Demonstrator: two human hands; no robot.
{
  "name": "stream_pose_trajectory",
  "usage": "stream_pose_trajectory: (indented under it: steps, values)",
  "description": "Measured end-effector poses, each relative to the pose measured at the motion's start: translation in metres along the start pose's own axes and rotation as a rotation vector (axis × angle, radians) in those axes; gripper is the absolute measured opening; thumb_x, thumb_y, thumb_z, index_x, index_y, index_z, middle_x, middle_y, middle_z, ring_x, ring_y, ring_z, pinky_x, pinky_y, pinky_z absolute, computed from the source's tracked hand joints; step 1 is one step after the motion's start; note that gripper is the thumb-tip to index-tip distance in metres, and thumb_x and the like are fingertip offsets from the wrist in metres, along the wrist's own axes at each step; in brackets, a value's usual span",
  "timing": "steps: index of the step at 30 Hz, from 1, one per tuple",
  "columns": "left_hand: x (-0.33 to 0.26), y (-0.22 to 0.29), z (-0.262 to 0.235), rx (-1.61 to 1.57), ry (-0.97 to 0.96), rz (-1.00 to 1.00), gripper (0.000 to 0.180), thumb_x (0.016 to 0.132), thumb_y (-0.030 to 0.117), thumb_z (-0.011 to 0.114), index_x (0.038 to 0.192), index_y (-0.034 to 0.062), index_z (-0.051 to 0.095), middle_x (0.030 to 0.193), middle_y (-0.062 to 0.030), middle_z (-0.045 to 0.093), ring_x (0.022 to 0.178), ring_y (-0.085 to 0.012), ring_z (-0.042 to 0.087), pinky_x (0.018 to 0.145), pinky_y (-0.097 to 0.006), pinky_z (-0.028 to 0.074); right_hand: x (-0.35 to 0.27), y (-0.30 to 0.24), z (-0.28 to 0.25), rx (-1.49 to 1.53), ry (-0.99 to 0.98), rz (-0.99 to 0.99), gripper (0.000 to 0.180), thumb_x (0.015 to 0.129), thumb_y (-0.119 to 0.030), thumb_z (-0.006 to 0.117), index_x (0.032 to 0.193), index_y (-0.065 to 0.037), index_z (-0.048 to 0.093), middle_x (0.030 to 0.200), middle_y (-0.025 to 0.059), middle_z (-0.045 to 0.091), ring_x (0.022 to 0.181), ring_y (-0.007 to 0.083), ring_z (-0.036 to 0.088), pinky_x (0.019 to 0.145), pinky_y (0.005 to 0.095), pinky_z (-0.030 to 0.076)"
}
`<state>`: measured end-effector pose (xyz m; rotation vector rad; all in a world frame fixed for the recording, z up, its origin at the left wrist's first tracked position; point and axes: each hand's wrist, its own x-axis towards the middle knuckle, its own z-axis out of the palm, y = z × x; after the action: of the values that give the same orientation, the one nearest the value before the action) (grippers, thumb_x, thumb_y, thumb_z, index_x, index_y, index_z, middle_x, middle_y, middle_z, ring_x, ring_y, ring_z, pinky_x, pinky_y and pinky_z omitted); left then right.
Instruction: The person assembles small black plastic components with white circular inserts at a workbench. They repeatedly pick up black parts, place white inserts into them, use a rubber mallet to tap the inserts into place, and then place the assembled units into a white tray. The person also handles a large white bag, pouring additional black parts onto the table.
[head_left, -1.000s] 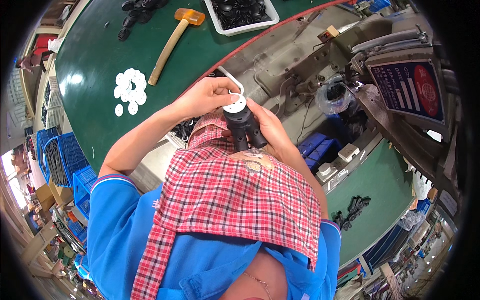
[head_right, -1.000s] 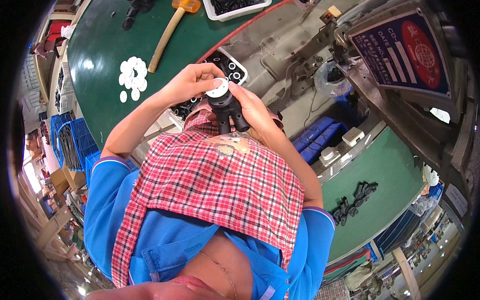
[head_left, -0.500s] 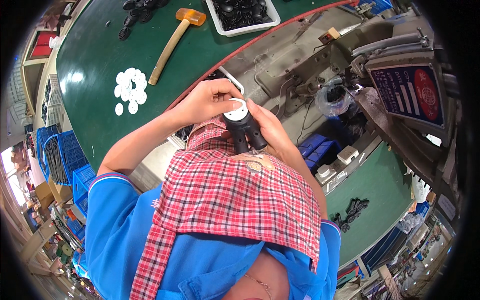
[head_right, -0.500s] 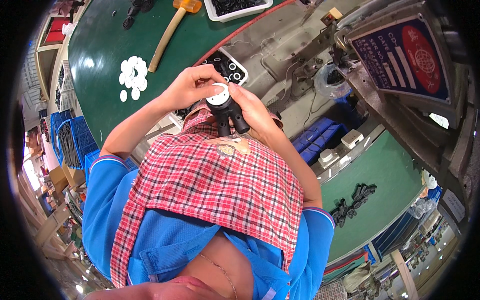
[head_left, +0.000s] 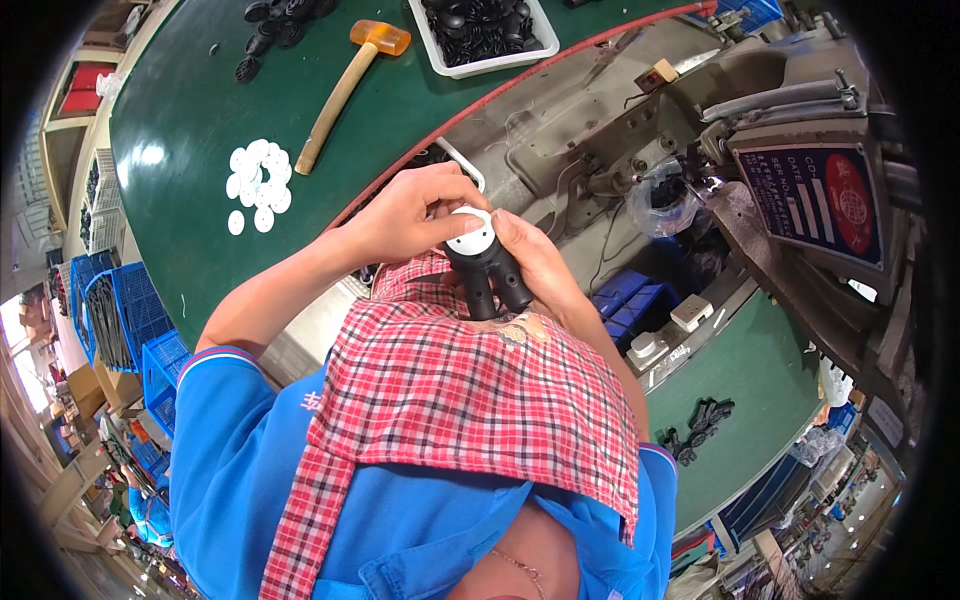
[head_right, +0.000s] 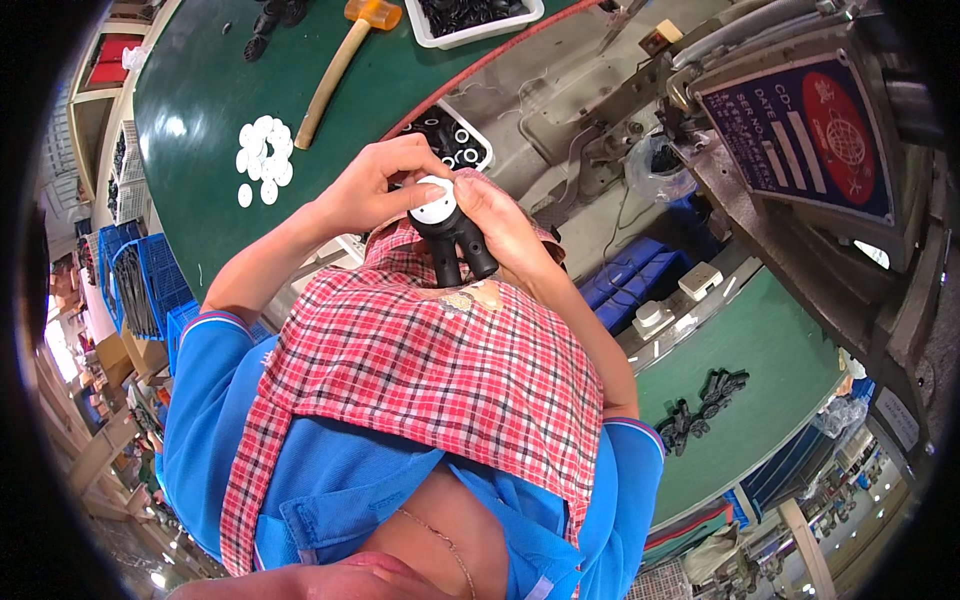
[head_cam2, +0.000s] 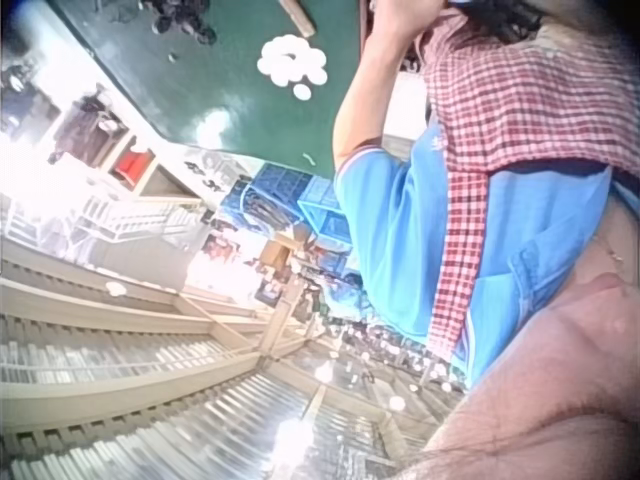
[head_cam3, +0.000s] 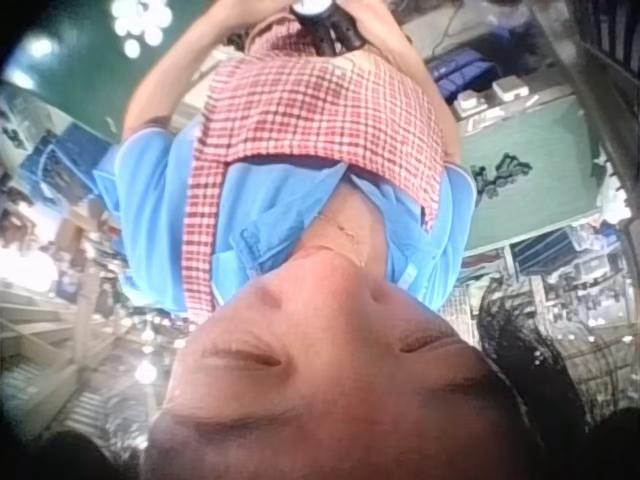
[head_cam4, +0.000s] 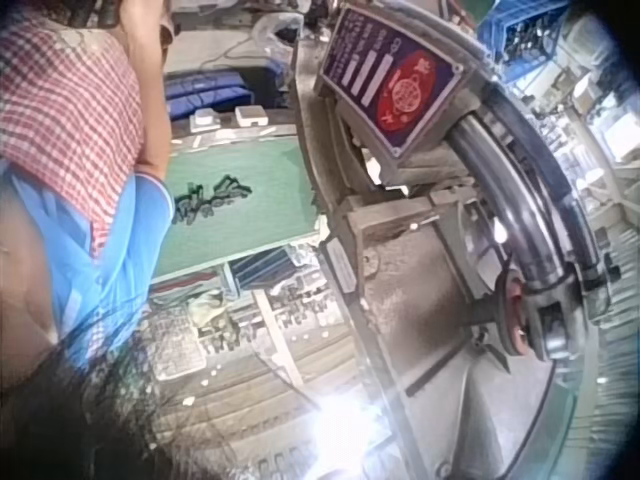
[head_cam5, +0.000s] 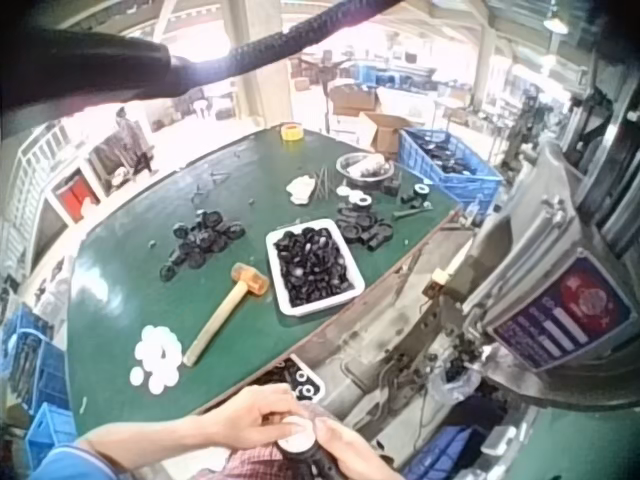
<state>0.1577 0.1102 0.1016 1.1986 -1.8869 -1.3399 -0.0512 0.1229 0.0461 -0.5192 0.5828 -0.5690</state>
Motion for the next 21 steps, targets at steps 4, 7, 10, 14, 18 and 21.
stream_pose_trajectory:
  steps: [4, 7, 10, 14, 18, 21]
  values:
    - [-0.001, 0.003, 0.001, 0.021, 0.025, 0.009, 0.019, 0.085, 0.014, 0.069, 0.102, 0.0048, 0.07, 0.078, -0.0029, 0.052, 0.073, -0.0147, 0.05, 0.065, -0.028, 0.04, 0.001, -0.002, 0.001, 0.001, -0.029, 0.013, 0.058, 0.095, -0.048, 0.058, 0.123, 0.002, 0.052, 0.104, 0.0121, 0.066, 0.087, 0.0195, 0.068, 0.075, 0.03, 0.059]
    - [-0.004, 0.011, 0.006, 0.099, 0.076, -0.011, 0.019, 0.084, 0.011, 0.069, 0.102, 0.0047, 0.07, 0.083, -0.003, 0.052, 0.075, -0.0152, 0.05, 0.067, -0.029, 0.041, -0.003, -0.01, 0.01, -0.024, 0.01, 0.043, 0.053, 0.1, -0.049, 0.049, 0.125, -0.003, 0.051, 0.108, 0.0024, 0.06, 0.097, 0.0085, 0.06, 0.082, 0.0246, 0.051]
    - [-0.01, 0.017, 0.012, 0.156, 0.121, -0.01, 0.021, 0.084, 0.008, 0.068, 0.105, 0.006, 0.069, 0.092, -0.005, 0.053, 0.085, -0.0161, 0.053, 0.074, -0.03, 0.044, -0.004, -0.012, 0.0, -0.094, -0.009, 0.069, 0.047, 0.1, -0.041, 0.054, 0.126, -0.001, 0.05, 0.112, 0.0026, 0.058, 0.102, 0.0097, 0.058, 0.085, 0.0259, 0.049]
    - [-0.013, 0.023, 0.016, 0.087, 0.153, -0.006, 0.031, 0.09, 0.013, 0.064, 0.121, 0.0085, 0.063, 0.117, -0.0094, 0.054, 0.112, -0.0187, 0.053, 0.096, -0.032, 0.043, -0.008, -0.017, 0.014, -0.162, -0.015, -0.108, 0.044, 0.096, -0.023, 0.061, 0.13, 0.002, 0.049, 0.119, 0.0056, 0.055, 0.112, 0.0137, 0.054, 0.098, 0.0299, 0.042]
    - [-0.01, 0.02, 0.014, -0.711, -0.086, -0.322, 0.046, 0.099, 0.028, 0.054, 0.134, -0.001, 0.051, 0.131, -0.0082, 0.054, 0.121, -0.0155, 0.05, 0.1, -0.033, 0.041, -0.015, -0.023, 0.02, -0.225, 0.024, -0.169, 0.04, 0.094, -0.018, 0.06, 0.129, 0.0, 0.052, 0.123, 0.0068, 0.055, 0.114, 0.0152, 0.053, 0.1, 0.0311, 0.041]
    - [-0.009, 0.024, 0.016, -0.695, 0.012, -0.302, 0.039, 0.095, 0.023, 0.062, 0.125, -0.002, 0.059, 0.109, -0.0051, 0.065, 0.1, -0.0104, 0.059, 0.087, -0.027, 0.048, -0.02, -0.028, 0.03, -0.322, 0.037, -0.273, 0.037, 0.092, -0.013, 0.058, 0.126, 0.0, 0.053, 0.122, 0.0073, 0.055, 0.114, 0.0154, 0.053, 0.1, 0.0312, 0.042]
